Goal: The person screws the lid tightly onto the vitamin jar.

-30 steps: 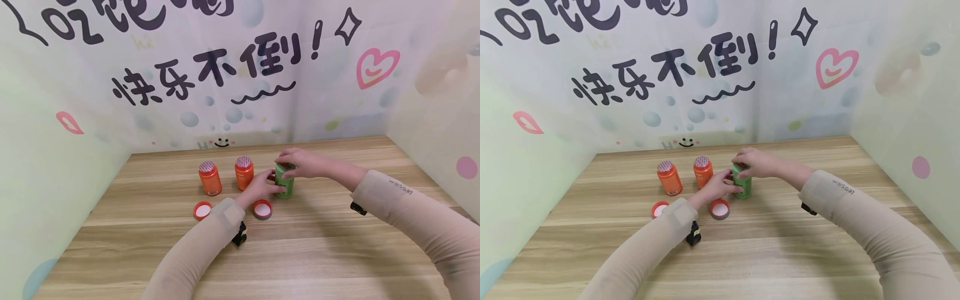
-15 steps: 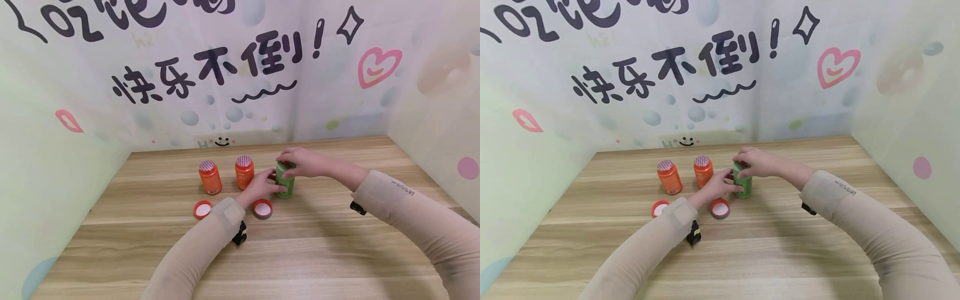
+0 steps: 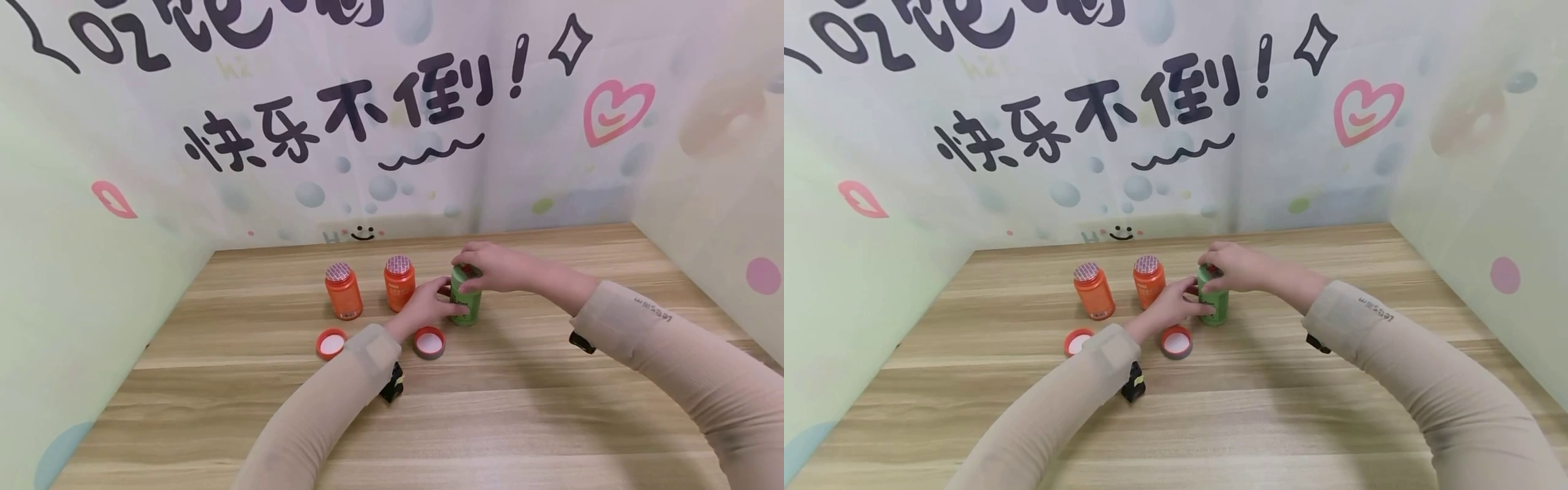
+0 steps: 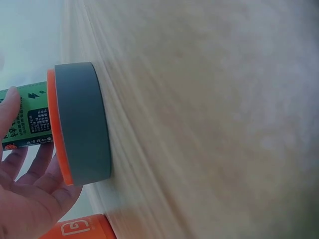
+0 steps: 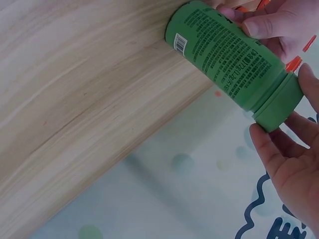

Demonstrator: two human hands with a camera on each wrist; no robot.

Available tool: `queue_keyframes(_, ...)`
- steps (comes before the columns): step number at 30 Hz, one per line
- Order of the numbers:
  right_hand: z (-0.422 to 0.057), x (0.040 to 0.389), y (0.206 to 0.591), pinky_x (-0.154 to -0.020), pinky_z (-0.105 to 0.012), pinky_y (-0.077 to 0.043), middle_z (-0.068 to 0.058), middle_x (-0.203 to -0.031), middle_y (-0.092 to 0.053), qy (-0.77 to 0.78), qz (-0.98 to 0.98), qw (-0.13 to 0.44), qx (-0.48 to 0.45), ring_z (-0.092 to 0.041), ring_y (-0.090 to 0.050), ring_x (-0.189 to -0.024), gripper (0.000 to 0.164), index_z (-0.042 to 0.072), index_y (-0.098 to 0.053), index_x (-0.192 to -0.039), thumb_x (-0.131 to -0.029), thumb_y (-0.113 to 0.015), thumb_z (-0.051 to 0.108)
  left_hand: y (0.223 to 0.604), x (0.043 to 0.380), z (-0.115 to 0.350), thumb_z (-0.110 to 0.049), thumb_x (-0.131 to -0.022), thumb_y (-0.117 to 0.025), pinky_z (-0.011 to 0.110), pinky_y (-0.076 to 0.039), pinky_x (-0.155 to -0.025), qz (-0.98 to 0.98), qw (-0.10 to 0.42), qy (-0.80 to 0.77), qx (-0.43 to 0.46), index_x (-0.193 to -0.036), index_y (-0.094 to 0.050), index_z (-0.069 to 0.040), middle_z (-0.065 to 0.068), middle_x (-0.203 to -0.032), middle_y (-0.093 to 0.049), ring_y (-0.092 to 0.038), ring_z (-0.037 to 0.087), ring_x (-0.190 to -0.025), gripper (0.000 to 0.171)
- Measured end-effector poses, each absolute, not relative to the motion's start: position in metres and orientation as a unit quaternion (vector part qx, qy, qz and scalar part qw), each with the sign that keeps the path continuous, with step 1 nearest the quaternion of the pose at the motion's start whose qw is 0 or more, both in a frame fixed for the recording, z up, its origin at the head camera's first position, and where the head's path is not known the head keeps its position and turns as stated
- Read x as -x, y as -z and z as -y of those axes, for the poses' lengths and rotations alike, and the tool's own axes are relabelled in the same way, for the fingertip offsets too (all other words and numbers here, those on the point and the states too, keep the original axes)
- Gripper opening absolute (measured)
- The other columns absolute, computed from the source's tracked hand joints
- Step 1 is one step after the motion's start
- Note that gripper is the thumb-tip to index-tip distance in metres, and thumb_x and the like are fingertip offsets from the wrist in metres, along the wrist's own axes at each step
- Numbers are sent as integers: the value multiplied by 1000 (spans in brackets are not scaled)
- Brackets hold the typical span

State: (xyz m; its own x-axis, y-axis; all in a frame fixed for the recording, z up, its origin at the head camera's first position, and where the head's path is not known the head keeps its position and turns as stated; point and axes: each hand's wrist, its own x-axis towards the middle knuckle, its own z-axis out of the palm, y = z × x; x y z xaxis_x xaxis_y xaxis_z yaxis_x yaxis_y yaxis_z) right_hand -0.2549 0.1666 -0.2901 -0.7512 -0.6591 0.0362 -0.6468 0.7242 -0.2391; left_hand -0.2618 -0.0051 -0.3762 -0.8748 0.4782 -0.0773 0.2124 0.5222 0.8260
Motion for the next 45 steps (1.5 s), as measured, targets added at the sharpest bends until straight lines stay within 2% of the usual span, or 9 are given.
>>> queue_keyframes(9,-162,256,290,-72,-31,-49,-10,-99,-54,113,-945,39,304,-20,-52,-83,46,2,-58,-113,-79,-71,29,376,262,6,-34,-79,-70,32,-45,-92,-856,153,-452,-199,-134,-44,-12,6,-122,-56,-52,19,-110,65)
queue_keyframes(16,-156,257,292,-67,-32,-48,-10,-92,-54,85,-961,18,262,-20,-53,-76,45,4,-58,-107,-79,-69,37,376,262,5,-35,-79,-70,32,-45,-92,-857,154,-451,-195,-134,-45,-15,5,-122,-56,-53,19,-109,64)
queue_keyframes(24,-146,261,294,-61,-33,-46,-8,-89,-57,6,-977,6,214,-20,-54,-73,53,5,-58,-104,-82,-58,53,376,261,5,-34,-79,-71,31,-46,-88,-855,159,-456,-187,-130,-48,-17,5,-121,-56,-53,19,-108,58)
queue_keyframes(30,-140,262,293,-56,-34,-47,-9,-84,-61,-12,-980,9,196,-21,-57,-71,52,4,-57,-101,-83,-56,53,375,260,5,-34,-79,-71,30,-46,-88,-855,157,-459,-184,-132,-45,-16,6,-121,-56,-53,19,-108,62)
queue_keyframes(38,-135,259,291,-50,-30,-42,-6,-76,-58,-24,-988,4,152,-19,-54,-62,58,3,-58,-99,-82,-53,58,375,261,3,-33,-79,-71,31,-46,-89,-854,156,-462,-183,-135,-43,-14,6,-121,-56,-52,19,-109,65)
queue_keyframes(42,-135,258,290,-47,-31,-41,-7,-71,-58,-38,-989,-1,145,-21,-54,-59,67,3,-57,-106,-80,-49,66,376,261,4,-33,-79,-71,30,-46,-88,-854,152,-463,-183,-134,-45,-16,6,-122,-56,-52,20,-110,64)
queue_keyframes(45,-141,258,285,-55,-36,-48,-13,-94,-65,-21,-985,3,171,-27,-62,-75,71,6,-52,-122,-81,-50,64,377,261,5,-33,-79,-71,30,-47,-87,-853,149,-463,-189,-136,-43,-19,6,-123,-55,-52,20,-111,66)
